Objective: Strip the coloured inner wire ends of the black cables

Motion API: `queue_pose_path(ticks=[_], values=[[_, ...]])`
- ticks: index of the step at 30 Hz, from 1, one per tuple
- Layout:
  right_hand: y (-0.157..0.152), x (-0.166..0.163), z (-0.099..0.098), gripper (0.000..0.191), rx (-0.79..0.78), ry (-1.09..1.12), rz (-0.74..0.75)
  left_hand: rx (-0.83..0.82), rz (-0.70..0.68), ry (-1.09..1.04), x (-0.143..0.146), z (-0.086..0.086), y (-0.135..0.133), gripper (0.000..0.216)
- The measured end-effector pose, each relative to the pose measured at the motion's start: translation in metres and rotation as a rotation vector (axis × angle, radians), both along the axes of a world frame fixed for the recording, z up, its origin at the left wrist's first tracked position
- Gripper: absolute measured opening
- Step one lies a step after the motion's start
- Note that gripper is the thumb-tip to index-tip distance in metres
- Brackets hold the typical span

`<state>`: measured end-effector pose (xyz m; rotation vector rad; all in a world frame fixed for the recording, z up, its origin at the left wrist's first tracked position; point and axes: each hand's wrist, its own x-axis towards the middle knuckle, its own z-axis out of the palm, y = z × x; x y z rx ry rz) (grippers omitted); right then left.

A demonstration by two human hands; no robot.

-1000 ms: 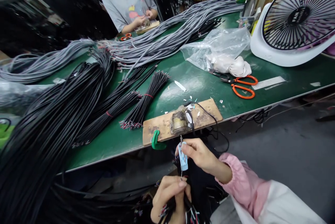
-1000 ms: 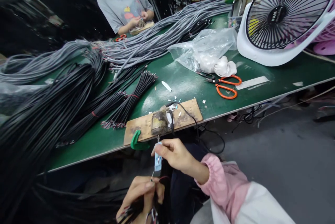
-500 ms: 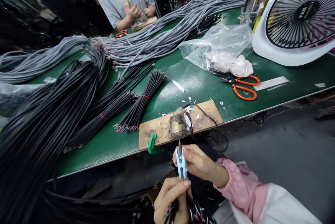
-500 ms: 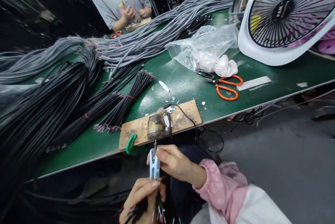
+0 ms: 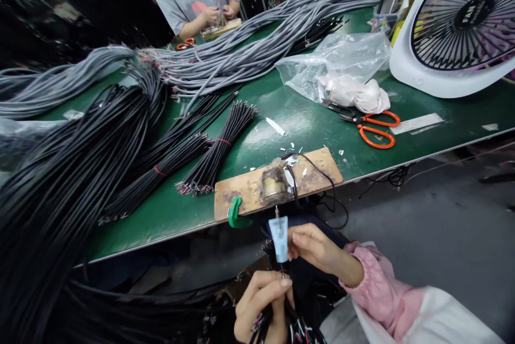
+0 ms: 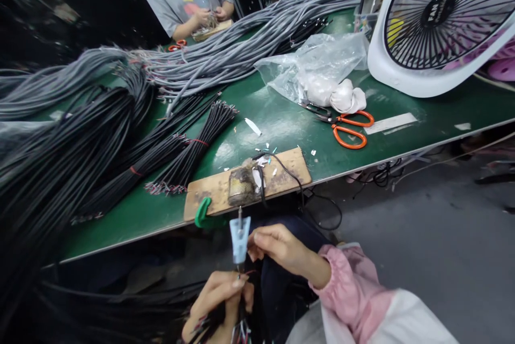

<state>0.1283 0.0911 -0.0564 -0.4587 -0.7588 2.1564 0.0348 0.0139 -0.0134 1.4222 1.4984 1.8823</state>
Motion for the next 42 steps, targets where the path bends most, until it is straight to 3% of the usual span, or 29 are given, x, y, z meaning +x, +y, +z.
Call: queue_pose_path(ticks=[11, 15, 24, 32, 37, 42], values=[[0.014, -0.010, 0.025, 0.071, 0.221, -0.200, -0.071, 0.032, 0.078, 0.036, 0.002, 0.006, 0.002, 0.016], [0.017, -0.010, 0.033, 0.069, 0.267, -0.258, -0.124, 0.029, 0.069, 0.059, -0.001, 0.002, 0.005, 0.009], [0.014, -0.015, 0.028, 0.059, 0.153, -0.127, -0.099, 0.001, 0.031, 0.068, -0.001, 0.002, 0.009, 0.007], [0.004, -0.018, 0.010, 0.079, -0.071, -0.040, 0.006, -0.014, 0.013, 0.071, -0.001, 0.003, 0.008, 0.009], [-0.006, 0.000, -0.006, 0.061, -0.040, -0.143, -0.069, -0.032, 0.002, 0.092, -0.004, 0.005, 0.002, 0.009], [-0.017, 0.020, -0.001, 0.044, 0.111, -0.265, 0.014, -0.171, -0.012, -0.028, -0.004, -0.001, -0.020, 0.003]])
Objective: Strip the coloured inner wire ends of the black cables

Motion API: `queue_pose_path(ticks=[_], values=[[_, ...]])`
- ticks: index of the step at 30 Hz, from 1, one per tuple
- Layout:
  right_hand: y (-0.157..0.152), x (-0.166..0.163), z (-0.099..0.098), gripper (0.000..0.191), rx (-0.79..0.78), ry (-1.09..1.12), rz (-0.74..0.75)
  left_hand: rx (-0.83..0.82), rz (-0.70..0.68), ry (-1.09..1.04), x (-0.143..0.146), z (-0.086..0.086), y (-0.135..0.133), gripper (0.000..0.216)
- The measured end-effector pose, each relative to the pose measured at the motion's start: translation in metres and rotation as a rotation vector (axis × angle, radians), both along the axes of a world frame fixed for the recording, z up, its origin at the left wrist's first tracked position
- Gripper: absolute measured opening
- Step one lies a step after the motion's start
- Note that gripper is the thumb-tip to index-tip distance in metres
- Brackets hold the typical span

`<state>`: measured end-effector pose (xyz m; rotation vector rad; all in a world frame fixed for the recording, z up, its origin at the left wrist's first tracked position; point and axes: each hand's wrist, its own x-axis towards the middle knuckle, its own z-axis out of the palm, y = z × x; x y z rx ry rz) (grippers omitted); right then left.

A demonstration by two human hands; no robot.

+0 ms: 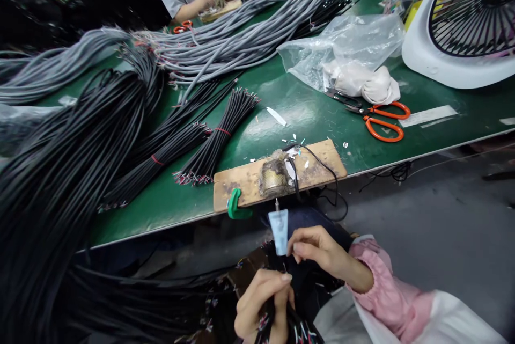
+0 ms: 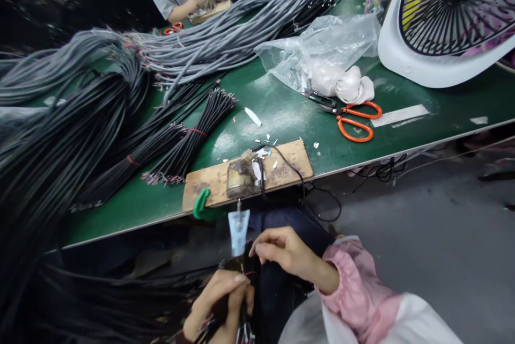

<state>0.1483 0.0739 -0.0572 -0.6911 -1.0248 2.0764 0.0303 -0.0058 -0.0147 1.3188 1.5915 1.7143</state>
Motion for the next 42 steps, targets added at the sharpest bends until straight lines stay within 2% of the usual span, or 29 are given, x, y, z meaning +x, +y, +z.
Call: queue_pose_path(ticks=[3, 6, 8, 10, 12, 15, 18, 23, 29, 37, 42], values=[[-0.004, 0.003, 0.006, 0.042, 0.061, -0.065, 0.019, -0.301, -0.023, -0.229, -0.001, -0.009, -0.015, 0.014], [-0.005, 0.002, 0.012, 0.035, 0.271, -0.150, -0.027, -0.519, -0.133, -0.382, -0.005, -0.015, -0.018, 0.026], [-0.006, 0.000, 0.019, 0.032, 0.457, -0.188, -0.025, -0.531, -0.236, -0.307, -0.008, -0.015, -0.013, 0.031], [-0.007, -0.002, 0.026, 0.028, 0.599, -0.206, -0.012, -0.524, -0.232, -0.226, -0.009, -0.015, -0.006, 0.032], [-0.009, -0.004, 0.032, 0.020, 0.673, -0.225, -0.021, -0.538, -0.255, -0.238, -0.009, -0.015, -0.001, 0.032], [-0.010, -0.004, 0.033, 0.016, 0.678, -0.254, -0.096, -0.517, -0.195, -0.233, -0.011, -0.021, -0.004, 0.025], [-0.010, -0.002, 0.027, 0.021, 0.616, -0.246, -0.152, -0.447, -0.107, -0.221, -0.016, -0.031, -0.014, 0.020], [-0.008, 0.005, 0.021, 0.023, 0.591, -0.241, -0.118, -0.490, -0.148, -0.327, -0.022, -0.041, -0.029, 0.031], [-0.007, 0.008, 0.022, 0.018, 0.694, -0.253, -0.135, -0.476, -0.178, -0.348, -0.019, -0.036, -0.030, 0.032], [-0.006, 0.014, 0.019, 0.019, 0.655, -0.223, -0.077, -0.486, -0.225, -0.315, -0.022, -0.034, -0.030, 0.032], [-0.007, 0.012, 0.024, 0.020, 0.658, -0.236, -0.102, -0.520, -0.177, -0.326, -0.019, -0.030, -0.027, 0.039]])
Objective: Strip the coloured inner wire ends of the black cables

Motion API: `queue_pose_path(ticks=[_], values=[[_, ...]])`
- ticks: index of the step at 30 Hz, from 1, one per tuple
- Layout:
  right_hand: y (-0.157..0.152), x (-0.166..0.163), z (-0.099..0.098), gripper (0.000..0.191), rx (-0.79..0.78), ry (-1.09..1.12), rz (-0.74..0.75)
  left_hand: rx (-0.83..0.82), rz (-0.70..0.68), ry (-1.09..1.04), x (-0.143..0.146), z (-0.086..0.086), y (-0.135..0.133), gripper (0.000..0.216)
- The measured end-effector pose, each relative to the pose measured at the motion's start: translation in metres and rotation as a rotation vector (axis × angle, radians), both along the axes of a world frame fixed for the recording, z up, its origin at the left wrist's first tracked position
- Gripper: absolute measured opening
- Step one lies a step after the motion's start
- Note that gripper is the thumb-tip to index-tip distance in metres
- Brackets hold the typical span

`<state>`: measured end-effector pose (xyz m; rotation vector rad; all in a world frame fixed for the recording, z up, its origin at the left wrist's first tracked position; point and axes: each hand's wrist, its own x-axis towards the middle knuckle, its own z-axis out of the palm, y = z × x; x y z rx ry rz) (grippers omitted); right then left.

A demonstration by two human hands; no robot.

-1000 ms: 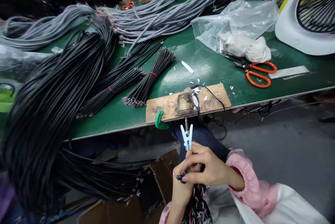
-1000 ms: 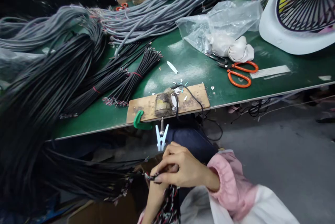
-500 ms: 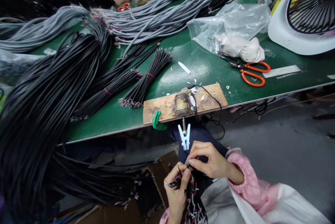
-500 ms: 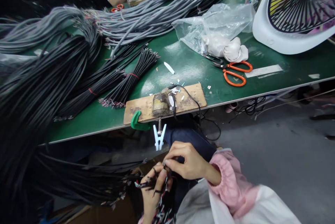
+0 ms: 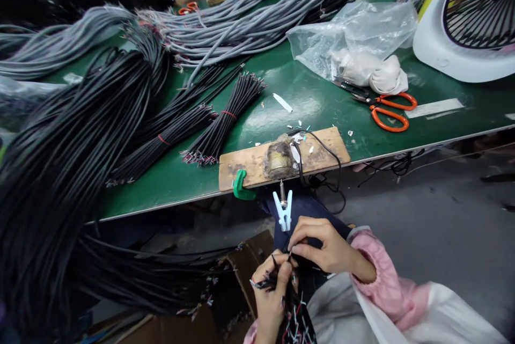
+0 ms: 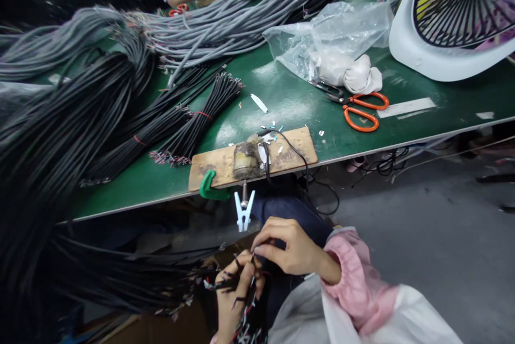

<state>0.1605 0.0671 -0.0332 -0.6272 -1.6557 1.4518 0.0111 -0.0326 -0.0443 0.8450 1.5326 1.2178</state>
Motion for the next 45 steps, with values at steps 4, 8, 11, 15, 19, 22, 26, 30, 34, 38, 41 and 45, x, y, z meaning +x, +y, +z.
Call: queue_pose_path(ticks=[4, 8, 11, 15, 19, 22, 26, 30, 34, 38, 41, 45], values=[[-0.002, -0.003, -0.001, 0.019, 0.014, -0.037, -0.021, 0.005, 0.009, -0.046, 0.004, 0.005, 0.003, 0.041], [-0.006, -0.005, -0.003, 0.017, 0.057, -0.057, -0.037, 0.038, 0.063, 0.021, 0.005, 0.007, 0.005, 0.042], [-0.007, -0.005, -0.003, 0.016, 0.038, -0.030, -0.050, 0.037, 0.067, 0.060, 0.004, 0.006, 0.005, 0.044], [-0.006, -0.006, -0.001, 0.017, 0.018, 0.006, -0.066, -0.010, 0.044, -0.045, 0.003, 0.002, 0.001, 0.043], [-0.006, -0.007, -0.002, 0.018, 0.062, 0.009, -0.082, -0.077, -0.003, -0.187, 0.002, -0.003, -0.004, 0.041], [-0.008, -0.008, -0.002, 0.017, 0.085, -0.035, -0.108, -0.070, 0.022, -0.147, 0.002, -0.006, -0.004, 0.038], [-0.012, -0.010, 0.000, 0.016, 0.094, -0.110, -0.155, -0.041, 0.068, -0.054, 0.003, -0.007, -0.001, 0.037], [-0.015, -0.013, 0.002, 0.015, 0.064, -0.137, -0.166, -0.028, 0.039, -0.009, 0.002, -0.005, 0.001, 0.030], [-0.017, -0.017, -0.001, 0.013, -0.009, -0.137, -0.155, 0.010, 0.056, -0.021, 0.001, -0.005, 0.001, 0.029], [-0.017, -0.020, -0.006, 0.011, -0.126, -0.111, -0.146, 0.050, 0.064, -0.076, 0.000, -0.010, 0.000, 0.029], [-0.017, -0.020, -0.009, 0.012, -0.173, -0.094, -0.127, 0.055, 0.104, -0.166, 0.001, -0.015, -0.001, 0.031], [-0.015, -0.020, -0.012, 0.012, -0.229, -0.032, -0.141, 0.034, 0.119, -0.200, 0.005, -0.012, 0.000, 0.034]])
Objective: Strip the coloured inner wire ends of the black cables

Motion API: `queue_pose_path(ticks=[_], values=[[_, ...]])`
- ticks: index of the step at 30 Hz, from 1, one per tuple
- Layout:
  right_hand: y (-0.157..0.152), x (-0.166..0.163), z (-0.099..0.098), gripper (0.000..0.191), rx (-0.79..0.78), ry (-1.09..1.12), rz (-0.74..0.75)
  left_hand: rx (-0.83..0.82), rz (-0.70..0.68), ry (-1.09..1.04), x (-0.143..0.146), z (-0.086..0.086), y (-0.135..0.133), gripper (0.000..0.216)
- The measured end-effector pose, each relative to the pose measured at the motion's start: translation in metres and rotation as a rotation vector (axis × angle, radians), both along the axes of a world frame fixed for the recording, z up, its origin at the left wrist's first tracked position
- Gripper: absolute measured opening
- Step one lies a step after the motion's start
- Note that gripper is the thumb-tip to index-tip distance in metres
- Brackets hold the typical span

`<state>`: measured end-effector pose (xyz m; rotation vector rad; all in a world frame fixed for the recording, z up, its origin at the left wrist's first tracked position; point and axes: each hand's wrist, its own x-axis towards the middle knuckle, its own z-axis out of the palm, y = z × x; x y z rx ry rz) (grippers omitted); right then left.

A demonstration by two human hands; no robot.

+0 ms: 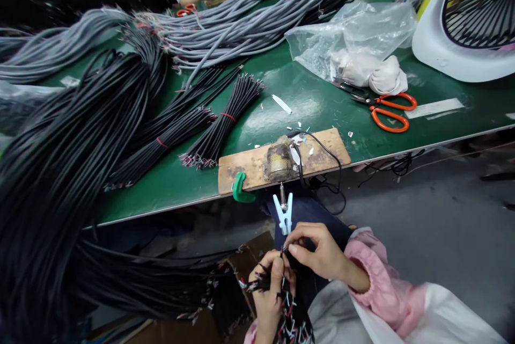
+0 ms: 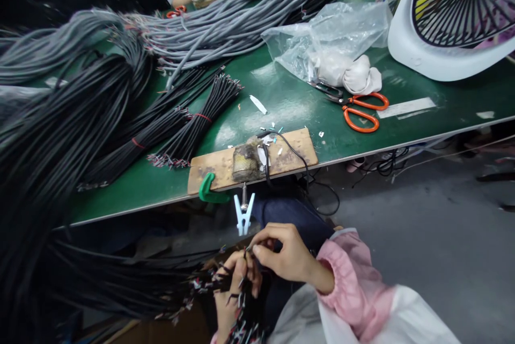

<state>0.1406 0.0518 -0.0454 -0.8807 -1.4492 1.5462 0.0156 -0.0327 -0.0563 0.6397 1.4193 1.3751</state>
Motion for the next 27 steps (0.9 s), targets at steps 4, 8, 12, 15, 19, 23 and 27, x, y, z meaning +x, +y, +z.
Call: queue_pose_path(ticks=[4, 8, 12, 15, 19, 23, 27], values=[[0.003, 0.000, -0.005, 0.024, -0.033, 0.120, 0.083, 0.005, -0.041, 0.105, 0.000, 0.007, 0.001, 0.040], [0.004, -0.003, -0.013, 0.036, -0.186, 0.218, 0.088, 0.013, -0.139, 0.096, -0.005, 0.009, 0.003, 0.036], [-0.003, -0.008, -0.016, 0.040, -0.272, 0.269, 0.025, 0.037, -0.163, 0.058, -0.007, 0.011, 0.005, 0.035], [-0.009, -0.010, -0.012, 0.041, -0.182, 0.208, -0.070, 0.055, -0.138, 0.066, -0.007, 0.010, 0.005, 0.037], [-0.008, -0.008, 0.000, 0.029, 0.187, 0.075, -0.163, -0.002, -0.125, 0.065, -0.003, 0.006, 0.001, 0.035], [-0.003, -0.004, 0.004, 0.031, 0.204, 0.155, -0.023, -0.037, -0.116, 0.069, -0.006, 0.007, 0.001, 0.036], [-0.003, -0.005, -0.006, 0.044, -0.353, 0.445, 0.283, 0.062, -0.205, 0.173, -0.015, 0.022, 0.010, 0.035]])
